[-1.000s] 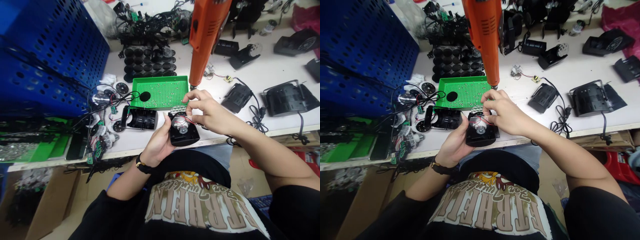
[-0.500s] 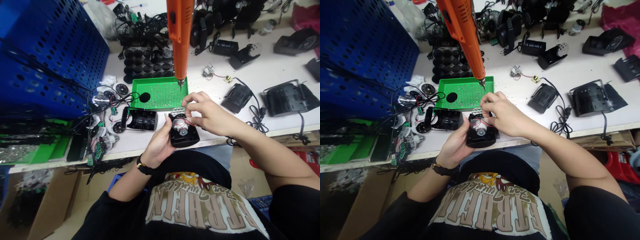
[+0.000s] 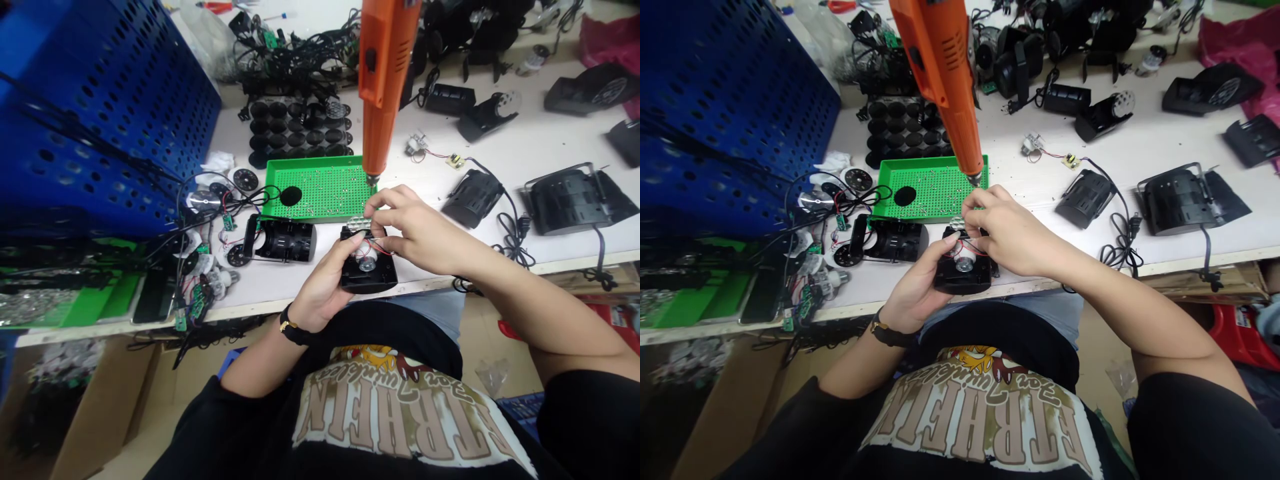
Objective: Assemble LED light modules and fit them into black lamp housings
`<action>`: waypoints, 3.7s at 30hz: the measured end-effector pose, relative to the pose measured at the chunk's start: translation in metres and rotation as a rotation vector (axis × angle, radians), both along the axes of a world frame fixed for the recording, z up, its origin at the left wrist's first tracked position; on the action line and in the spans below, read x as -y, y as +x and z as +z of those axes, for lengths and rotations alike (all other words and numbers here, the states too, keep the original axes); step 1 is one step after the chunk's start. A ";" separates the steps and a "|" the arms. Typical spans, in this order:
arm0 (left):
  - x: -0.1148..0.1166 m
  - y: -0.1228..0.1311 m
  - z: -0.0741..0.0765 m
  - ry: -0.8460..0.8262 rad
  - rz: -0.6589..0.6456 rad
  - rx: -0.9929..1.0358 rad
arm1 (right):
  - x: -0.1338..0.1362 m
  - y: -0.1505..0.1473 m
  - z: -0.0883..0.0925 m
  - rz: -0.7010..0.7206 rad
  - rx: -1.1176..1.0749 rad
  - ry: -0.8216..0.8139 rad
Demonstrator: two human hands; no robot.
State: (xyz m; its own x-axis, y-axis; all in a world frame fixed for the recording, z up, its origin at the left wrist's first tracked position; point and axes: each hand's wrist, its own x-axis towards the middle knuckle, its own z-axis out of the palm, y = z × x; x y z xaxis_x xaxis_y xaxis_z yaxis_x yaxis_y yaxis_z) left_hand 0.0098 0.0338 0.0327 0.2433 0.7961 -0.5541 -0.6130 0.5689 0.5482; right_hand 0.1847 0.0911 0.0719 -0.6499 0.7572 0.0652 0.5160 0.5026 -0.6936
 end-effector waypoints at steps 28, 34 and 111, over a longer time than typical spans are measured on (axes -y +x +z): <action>0.001 0.011 0.008 0.126 0.024 0.088 | 0.015 0.002 -0.015 -0.144 -0.260 0.008; 0.000 0.008 0.014 0.175 0.085 0.051 | 0.024 0.006 -0.029 -0.243 -0.499 -0.208; 0.022 -0.015 -0.019 0.850 0.261 -0.759 | 0.062 -0.032 -0.047 -0.322 -0.747 -0.557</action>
State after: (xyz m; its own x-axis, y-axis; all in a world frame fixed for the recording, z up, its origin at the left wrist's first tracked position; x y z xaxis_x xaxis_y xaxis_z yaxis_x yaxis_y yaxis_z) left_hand -0.0049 0.0122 0.0140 -0.1469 0.9574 0.2486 -0.0087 -0.2525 0.9675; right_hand 0.1525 0.0295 0.0245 -0.3443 0.9378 -0.0442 -0.0967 -0.0823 -0.9919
